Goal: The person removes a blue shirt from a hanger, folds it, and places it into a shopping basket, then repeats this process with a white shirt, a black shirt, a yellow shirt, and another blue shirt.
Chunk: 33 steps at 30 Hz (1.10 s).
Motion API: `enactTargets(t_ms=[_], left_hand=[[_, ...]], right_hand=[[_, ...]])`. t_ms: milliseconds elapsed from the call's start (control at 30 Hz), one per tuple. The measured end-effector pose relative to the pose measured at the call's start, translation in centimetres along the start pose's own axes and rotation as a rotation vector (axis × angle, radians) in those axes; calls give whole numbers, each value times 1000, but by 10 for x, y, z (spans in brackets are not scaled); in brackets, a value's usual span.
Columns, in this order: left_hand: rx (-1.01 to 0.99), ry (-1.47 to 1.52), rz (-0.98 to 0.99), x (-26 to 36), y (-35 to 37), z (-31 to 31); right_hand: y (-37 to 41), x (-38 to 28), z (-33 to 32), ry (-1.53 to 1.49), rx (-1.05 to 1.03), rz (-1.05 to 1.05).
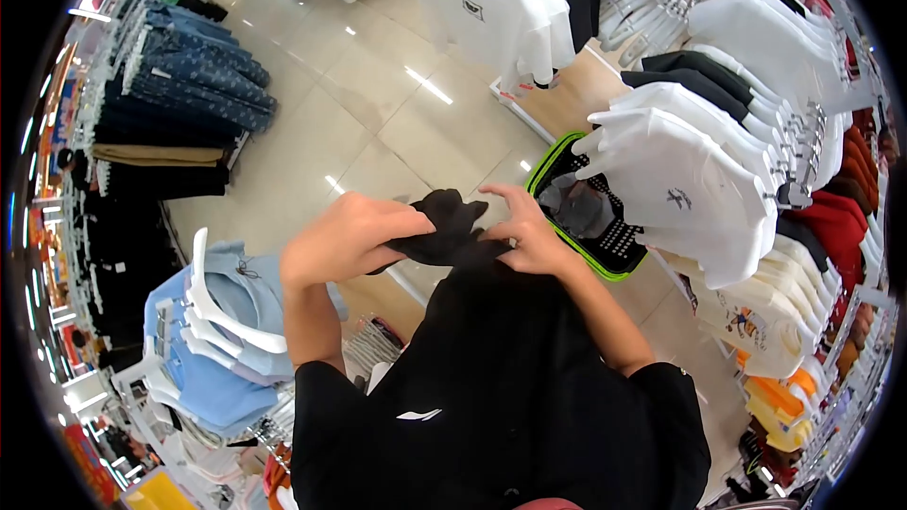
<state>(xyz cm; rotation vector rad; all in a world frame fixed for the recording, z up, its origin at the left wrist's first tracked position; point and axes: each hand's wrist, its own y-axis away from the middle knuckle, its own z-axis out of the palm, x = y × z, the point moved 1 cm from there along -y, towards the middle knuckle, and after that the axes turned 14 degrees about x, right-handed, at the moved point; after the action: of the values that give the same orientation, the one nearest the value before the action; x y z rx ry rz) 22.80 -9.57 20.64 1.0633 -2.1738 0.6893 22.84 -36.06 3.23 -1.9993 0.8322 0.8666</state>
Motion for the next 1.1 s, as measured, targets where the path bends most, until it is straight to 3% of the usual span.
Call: enactTargets(t_ms=[200,300,400,533,700,900,1100], left_hand=[[-129,-7,129,-5,-23,-10],[-138,54,79,-8,-31,-16],[-107,-63,18,-10,-40,-21],[25,-154,-55,-30,-53,-13],[122,-280,8,-38,-76,5],[99,-231,183,-4,-90,16],[-133,-272,342,57,-70,5]], right_hand=[[-23,14,12,-92,-79,-22],[-28,24,12,-72,-96,-6],[-13,43,-5,-10,11,260],[3,38,-63,233,284,106],[24,9,-127,434,291,51],[49,-32,-174,556,319,-32],[95,-99,-195,681,335,-153]])
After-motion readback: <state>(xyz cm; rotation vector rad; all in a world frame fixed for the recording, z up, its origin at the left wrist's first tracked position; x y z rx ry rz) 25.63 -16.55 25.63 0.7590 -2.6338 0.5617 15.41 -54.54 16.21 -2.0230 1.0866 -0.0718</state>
